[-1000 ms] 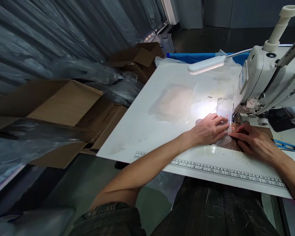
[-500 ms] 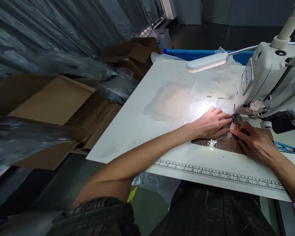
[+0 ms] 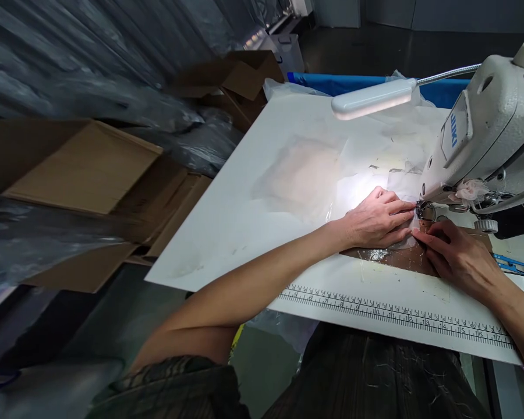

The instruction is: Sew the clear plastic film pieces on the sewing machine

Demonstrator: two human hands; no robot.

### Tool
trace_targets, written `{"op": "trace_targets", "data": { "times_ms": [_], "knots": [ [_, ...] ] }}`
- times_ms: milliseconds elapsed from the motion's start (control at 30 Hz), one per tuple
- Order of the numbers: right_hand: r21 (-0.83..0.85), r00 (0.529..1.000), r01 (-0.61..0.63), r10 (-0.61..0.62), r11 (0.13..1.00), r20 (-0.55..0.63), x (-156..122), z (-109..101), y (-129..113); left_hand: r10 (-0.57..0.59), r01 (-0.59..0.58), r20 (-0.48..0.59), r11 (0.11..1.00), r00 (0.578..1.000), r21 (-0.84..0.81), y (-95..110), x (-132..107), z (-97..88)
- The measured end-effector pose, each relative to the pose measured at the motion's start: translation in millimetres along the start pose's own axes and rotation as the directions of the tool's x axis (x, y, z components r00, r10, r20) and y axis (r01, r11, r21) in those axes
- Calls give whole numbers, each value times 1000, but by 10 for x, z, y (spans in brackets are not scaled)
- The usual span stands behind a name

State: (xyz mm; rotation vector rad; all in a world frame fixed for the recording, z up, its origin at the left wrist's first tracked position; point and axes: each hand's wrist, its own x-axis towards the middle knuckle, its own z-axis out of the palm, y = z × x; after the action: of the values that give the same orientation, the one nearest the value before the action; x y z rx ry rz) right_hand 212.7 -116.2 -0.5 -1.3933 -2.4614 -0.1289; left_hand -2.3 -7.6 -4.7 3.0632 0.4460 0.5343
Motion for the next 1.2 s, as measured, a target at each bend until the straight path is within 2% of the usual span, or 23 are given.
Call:
{"op": "trace_targets", "data": {
  "times_ms": [433,567,733,867,1033,1200],
  "knots": [
    [2,999,12,-12,1000,-30,14,-20,-6,-42,40,19,994,999,101,118,58,-22],
    [25,999,-19,20,1000,-38,13,-26,1,-35,33,17,991,999,128,117,59,-26],
    [47,996,-69,72,996,-48,12,-21,-1,9,7,-116,990,993,141,69,3,-34],
    [57,996,-73,76,996,-50,17,-28,-11,55,-45,-196,998,979,54,87,-42,-11],
    [79,995,-83,87,993,-54,11,-29,-14,103,-110,-112,992,988,-58,125,-57,-23],
    [96,994,-105,106,990,-12,-4,-24,1,174,-179,-93,983,980,-50,105,-53,-64]
  ]
}}
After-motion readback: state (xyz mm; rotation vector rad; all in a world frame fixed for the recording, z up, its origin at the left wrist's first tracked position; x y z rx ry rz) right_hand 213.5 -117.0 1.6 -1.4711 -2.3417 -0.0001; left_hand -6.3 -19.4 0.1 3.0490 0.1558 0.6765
